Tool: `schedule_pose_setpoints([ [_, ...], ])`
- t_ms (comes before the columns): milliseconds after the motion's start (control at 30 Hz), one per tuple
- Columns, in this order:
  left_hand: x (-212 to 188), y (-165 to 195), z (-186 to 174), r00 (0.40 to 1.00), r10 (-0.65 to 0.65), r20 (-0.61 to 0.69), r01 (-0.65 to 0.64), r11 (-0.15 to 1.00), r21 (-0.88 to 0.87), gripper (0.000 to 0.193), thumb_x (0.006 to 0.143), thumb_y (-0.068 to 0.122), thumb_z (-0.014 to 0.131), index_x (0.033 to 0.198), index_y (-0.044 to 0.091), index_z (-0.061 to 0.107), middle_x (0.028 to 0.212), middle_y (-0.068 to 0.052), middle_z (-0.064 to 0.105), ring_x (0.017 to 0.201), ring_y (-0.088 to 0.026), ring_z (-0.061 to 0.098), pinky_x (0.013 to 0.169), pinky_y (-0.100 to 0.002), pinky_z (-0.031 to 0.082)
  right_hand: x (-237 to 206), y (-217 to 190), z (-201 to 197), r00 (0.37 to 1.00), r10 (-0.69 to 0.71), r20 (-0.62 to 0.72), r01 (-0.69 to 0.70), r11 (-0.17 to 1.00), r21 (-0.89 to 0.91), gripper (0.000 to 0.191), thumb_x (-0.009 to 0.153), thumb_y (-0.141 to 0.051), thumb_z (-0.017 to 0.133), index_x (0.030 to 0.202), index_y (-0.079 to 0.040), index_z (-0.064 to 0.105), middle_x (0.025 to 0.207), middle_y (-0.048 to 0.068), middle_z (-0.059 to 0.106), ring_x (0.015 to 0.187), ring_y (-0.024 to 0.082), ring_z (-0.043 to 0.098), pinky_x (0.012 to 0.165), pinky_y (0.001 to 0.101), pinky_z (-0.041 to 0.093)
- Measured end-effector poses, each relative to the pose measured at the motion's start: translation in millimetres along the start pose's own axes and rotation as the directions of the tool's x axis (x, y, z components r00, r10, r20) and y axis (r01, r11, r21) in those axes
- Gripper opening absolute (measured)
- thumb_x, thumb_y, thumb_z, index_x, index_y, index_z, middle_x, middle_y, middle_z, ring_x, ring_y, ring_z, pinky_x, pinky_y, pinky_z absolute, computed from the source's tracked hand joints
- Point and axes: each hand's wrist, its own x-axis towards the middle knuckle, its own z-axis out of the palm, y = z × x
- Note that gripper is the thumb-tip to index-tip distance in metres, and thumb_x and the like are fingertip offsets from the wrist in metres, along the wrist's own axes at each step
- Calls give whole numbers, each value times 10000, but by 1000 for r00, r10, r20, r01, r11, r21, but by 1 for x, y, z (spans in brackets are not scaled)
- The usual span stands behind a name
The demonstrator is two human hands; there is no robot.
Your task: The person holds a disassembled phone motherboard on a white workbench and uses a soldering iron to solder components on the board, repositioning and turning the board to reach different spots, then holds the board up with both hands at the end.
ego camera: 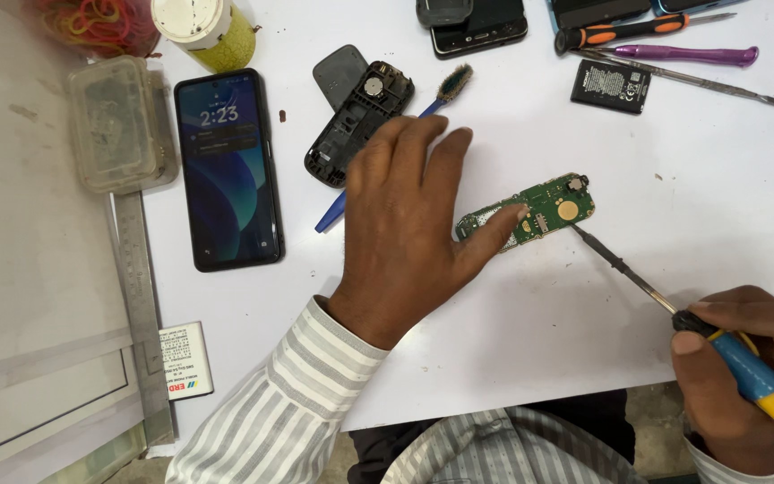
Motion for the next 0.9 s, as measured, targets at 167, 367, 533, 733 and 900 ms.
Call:
schedule_pose_setpoints([
  [167, 0, 2, 1, 997, 53, 47, -50, 997, -60, 615, 913, 425, 828, 1272, -32, 622, 1252, -183, 594, 1260, -376, 520, 1051, -515, 426, 0, 1, 1, 1000, -26, 0, 26, 999, 30, 253, 1061, -114, 749, 1113, -4, 527, 998, 178, 671, 752, 128, 630, 757, 229, 540],
  [367, 0, 4, 1, 992, 91, 88, -82, 991, -103, 584, 874, 389, 836, 1235, -29, 646, 1196, -169, 614, 1176, -348, 543, 993, -489, 436, 2, -1, 0, 1000, 6, -10, -6, 1000, -10, 274, 1010, -112, 744, 1148, 16, 544, 926, 174, 668, 699, 136, 632, 690, 236, 515],
  [533, 1, 3, 2, 990, 93, 106, -83, 992, -94, 561, 847, 382, 849, 1181, -29, 664, 1155, -166, 625, 1143, -342, 552, 954, -483, 434, -1, -2, 2, 999, -34, -11, 34, 999, 19, 269, 1075, -134, 752, 1124, -5, 522, 973, 166, 666, 737, 119, 626, 719, 214, 510],
  [733, 0, 3, 2, 988, 98, 122, -87, 992, -93, 533, 826, 375, 856, 1128, -33, 692, 1149, -168, 632, 1145, -344, 553, 956, -487, 436, -1, -2, 2, 999, 13, -46, -13, 1000, 1, 296, 1044, -134, 768, 1109, 10, 517, 944, 183, 663, 697, 130, 609, 678, 221, 496],
  [900, 1, 4, 1, 982, 116, 147, -98, 987, -125, 521, 803, 367, 871, 1087, -39, 707, 1126, -169, 634, 1139, -338, 551, 939, -491, 430, 3, -8, 3, 998, -54, -38, 53, 999, -11, 317, 1069, -172, 773, 1115, 7, 515, 966, 168, 669, 743, 120, 657, 714, 207, 536],
])
